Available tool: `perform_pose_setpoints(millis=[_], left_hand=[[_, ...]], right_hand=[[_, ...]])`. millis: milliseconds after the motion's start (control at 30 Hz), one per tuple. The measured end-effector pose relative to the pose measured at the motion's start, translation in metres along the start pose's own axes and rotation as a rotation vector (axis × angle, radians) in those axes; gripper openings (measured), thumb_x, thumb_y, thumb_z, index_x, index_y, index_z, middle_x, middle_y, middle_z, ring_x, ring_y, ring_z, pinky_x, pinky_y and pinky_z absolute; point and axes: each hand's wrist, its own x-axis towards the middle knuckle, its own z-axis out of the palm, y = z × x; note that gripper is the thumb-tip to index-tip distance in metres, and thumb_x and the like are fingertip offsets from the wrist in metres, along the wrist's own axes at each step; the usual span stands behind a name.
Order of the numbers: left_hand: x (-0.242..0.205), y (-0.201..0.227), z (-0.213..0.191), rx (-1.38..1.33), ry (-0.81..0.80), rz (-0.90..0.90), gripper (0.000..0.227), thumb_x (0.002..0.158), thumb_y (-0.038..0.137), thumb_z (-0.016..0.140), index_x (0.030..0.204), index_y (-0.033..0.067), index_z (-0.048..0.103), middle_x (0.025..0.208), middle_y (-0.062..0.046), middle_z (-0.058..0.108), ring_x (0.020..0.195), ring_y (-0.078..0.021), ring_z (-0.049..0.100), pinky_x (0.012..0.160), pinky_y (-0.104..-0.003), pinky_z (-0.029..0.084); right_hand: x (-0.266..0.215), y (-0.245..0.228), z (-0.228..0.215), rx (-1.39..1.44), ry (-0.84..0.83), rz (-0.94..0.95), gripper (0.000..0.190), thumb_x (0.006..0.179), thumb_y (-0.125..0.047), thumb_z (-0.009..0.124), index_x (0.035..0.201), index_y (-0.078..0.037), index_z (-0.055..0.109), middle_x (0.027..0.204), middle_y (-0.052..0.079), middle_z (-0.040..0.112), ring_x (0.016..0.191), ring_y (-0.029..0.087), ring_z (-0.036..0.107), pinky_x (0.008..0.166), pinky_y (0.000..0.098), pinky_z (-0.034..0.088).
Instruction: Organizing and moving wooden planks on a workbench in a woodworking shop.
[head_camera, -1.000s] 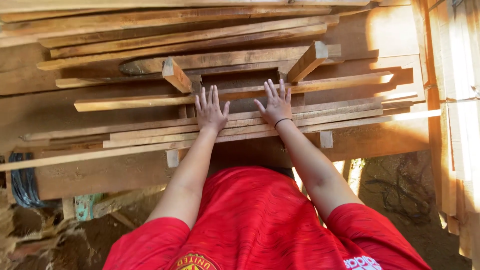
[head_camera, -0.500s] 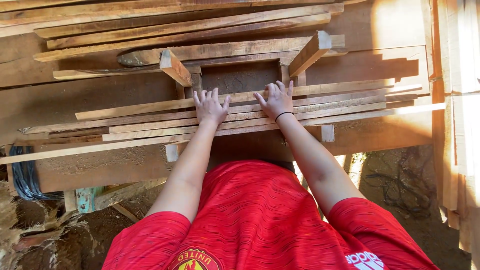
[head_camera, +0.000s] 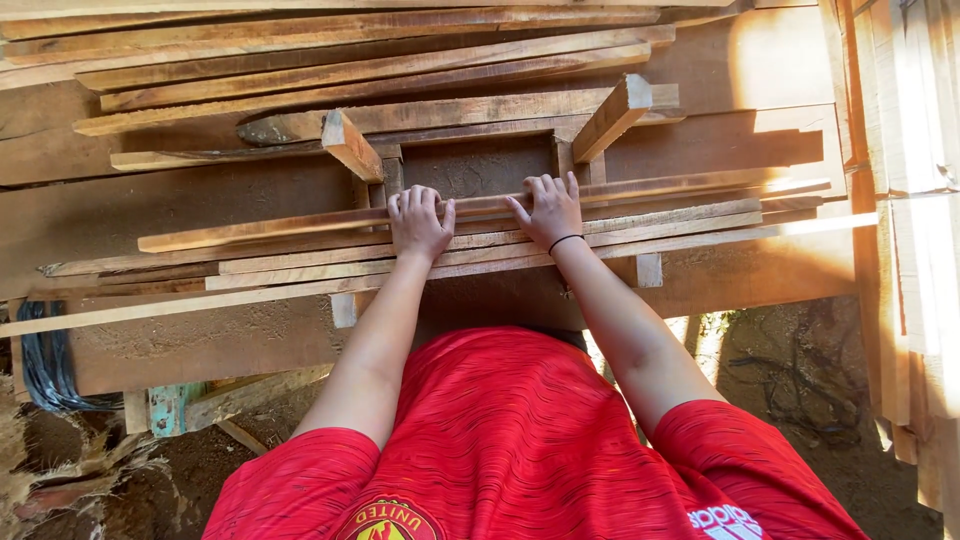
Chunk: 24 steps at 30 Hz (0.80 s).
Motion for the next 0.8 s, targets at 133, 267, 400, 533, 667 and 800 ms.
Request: perform_pose_setpoints(millis=[133,267,400,533,667,800], left_hand=[[-0.008,-0.005,0.007,0.004,0.121,0.081,0.032,0.097,0.045,0.056,0.075,0.0225,0.050,0.080,-0.001,0.058,0.087,-0.0217,0.066,0.093,-0.043,0.044],[-0.013,-0.006,0.014,-0.005,-0.012,0.006,0.034,0.104,0.050,0.046,0.089,0.0235,0.061,0.073,-0.005,0.071,0.080,-0.0255,0.074,0.090,-0.043,0.047],[-0.025,0.002,0.000,0.011,0.089,0.084,0.038,0.104,0.045,0.048,0.076,0.0252,0.064,0.072,0.000,0.072,0.079,-0.0214,0.073,0.087,-0.040,0.048],[-0.030,0.014,-0.030,0.028,0.225,0.135,0.019,0.101,0.039,0.053,0.091,0.0302,0.067,0.082,0.007,0.070,0.087,-0.0123,0.069,0.092,-0.035,0.045],[-0.036,0.016,-0.035,0.002,0.285,0.177,0.015,0.101,0.037,0.056,0.094,0.0292,0.066,0.085,0.008,0.066,0.088,-0.0114,0.066,0.093,-0.036,0.044],[-0.048,0.002,-0.009,-0.055,0.157,0.088,0.017,0.100,0.041,0.057,0.098,0.0280,0.067,0.089,0.006,0.070,0.092,-0.0149,0.070,0.094,-0.037,0.048]], right_hand=[[-0.003,0.001,0.002,0.009,0.128,-0.107,0.042,0.097,-0.062,0.063,0.085,-0.021,0.065,0.090,0.001,0.057,0.093,0.021,0.063,0.105,0.0429,0.043],[-0.006,0.001,0.003,0.048,0.044,-0.049,0.045,0.100,-0.064,0.055,0.091,-0.020,0.058,0.080,0.007,0.066,0.086,0.026,0.072,0.103,0.0427,0.045],[-0.020,0.002,-0.009,0.096,0.092,-0.110,0.034,0.102,-0.053,0.059,0.104,-0.019,0.064,0.081,0.007,0.075,0.086,0.024,0.076,0.102,0.0398,0.047],[-0.030,-0.001,-0.017,0.045,0.260,-0.235,0.027,0.096,-0.048,0.067,0.109,-0.025,0.071,0.101,-0.003,0.071,0.100,0.015,0.070,0.099,0.0345,0.045],[-0.036,-0.003,-0.021,0.079,0.276,-0.251,0.030,0.088,-0.043,0.073,0.110,-0.023,0.070,0.104,-0.002,0.068,0.105,0.017,0.065,0.099,0.0365,0.044],[-0.036,0.000,-0.021,0.143,0.197,-0.240,0.030,0.089,-0.047,0.073,0.106,-0.022,0.068,0.099,-0.002,0.070,0.100,0.017,0.068,0.095,0.0347,0.047]])
